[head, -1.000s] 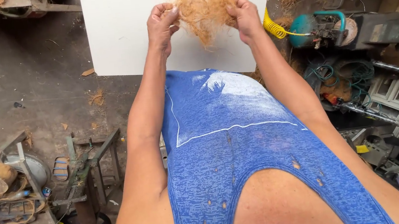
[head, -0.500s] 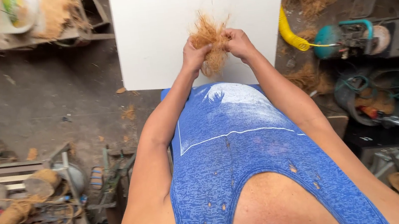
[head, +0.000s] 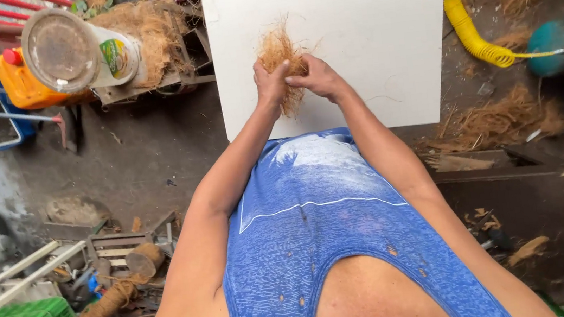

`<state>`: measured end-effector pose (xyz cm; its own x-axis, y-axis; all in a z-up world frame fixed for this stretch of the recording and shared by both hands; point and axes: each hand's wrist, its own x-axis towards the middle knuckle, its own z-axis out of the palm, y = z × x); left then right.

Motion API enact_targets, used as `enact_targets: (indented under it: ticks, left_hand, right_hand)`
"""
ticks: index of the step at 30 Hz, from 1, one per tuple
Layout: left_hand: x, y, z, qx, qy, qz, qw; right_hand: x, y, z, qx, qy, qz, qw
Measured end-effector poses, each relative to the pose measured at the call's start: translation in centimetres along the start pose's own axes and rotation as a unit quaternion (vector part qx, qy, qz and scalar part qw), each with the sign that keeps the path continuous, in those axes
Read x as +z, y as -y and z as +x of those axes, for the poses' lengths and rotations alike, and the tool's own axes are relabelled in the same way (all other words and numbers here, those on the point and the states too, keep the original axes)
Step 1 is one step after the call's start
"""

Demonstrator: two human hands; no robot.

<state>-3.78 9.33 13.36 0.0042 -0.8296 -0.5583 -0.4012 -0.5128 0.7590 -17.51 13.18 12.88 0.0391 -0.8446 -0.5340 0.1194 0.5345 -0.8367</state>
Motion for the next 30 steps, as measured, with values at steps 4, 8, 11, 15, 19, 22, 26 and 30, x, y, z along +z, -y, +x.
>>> enact_targets:
  ticks: [4, 8, 11, 15, 19, 22, 26, 30]
  left_hand:
    - [-0.9, 0.6, 1.3, -0.025, 0.041, -0.201, 0.978]
    - [-2.2, 6.8, 6.9, -0.022, 0.061, -0.257, 0.964]
    - [-3.6, 1.5, 3.4, -0.008, 0.093, -0.253, 0.963]
    - [-2.1, 3.3, 4.9, 0.009, 0.084, -0.328, 0.941]
    - [-0.7, 2.9, 3.2, -0.034, 0.091, -0.296, 0.95]
    - [1.0, 3.2, 3.5, -0.04, 0.061, -0.328, 0.942]
    - [4.0, 3.5, 2.7, -0.04, 0.034, -0.375, 0.925]
    - [7.3, 2.1, 1.2, 0.024, 0.006, -0.301, 0.953]
  right_hand:
    - [1.3, -2.0, 2.4, -0.02, -0.104, -0.038, 0.994]
    - [-0.9, -9.2, 6.4, -0.034, -0.131, 0.081, 0.987]
    - [-2.1, -1.2, 1.5, -0.057, -0.132, 0.018, 0.989]
    - [-6.5, -2.4, 1.9, -0.105, -0.191, -0.099, 0.971]
    - [-9.7, -0.2, -1.1, -0.031, -0.176, -0.082, 0.981]
    - [-11.7, -0.4, 0.0, -0.022, -0.223, -0.088, 0.971]
    - [-13.1, -0.1, 0.1, 0.041, -0.331, -0.065, 0.94]
    - [-13.1, -1.8, 1.2, 0.026, -0.186, -0.138, 0.973]
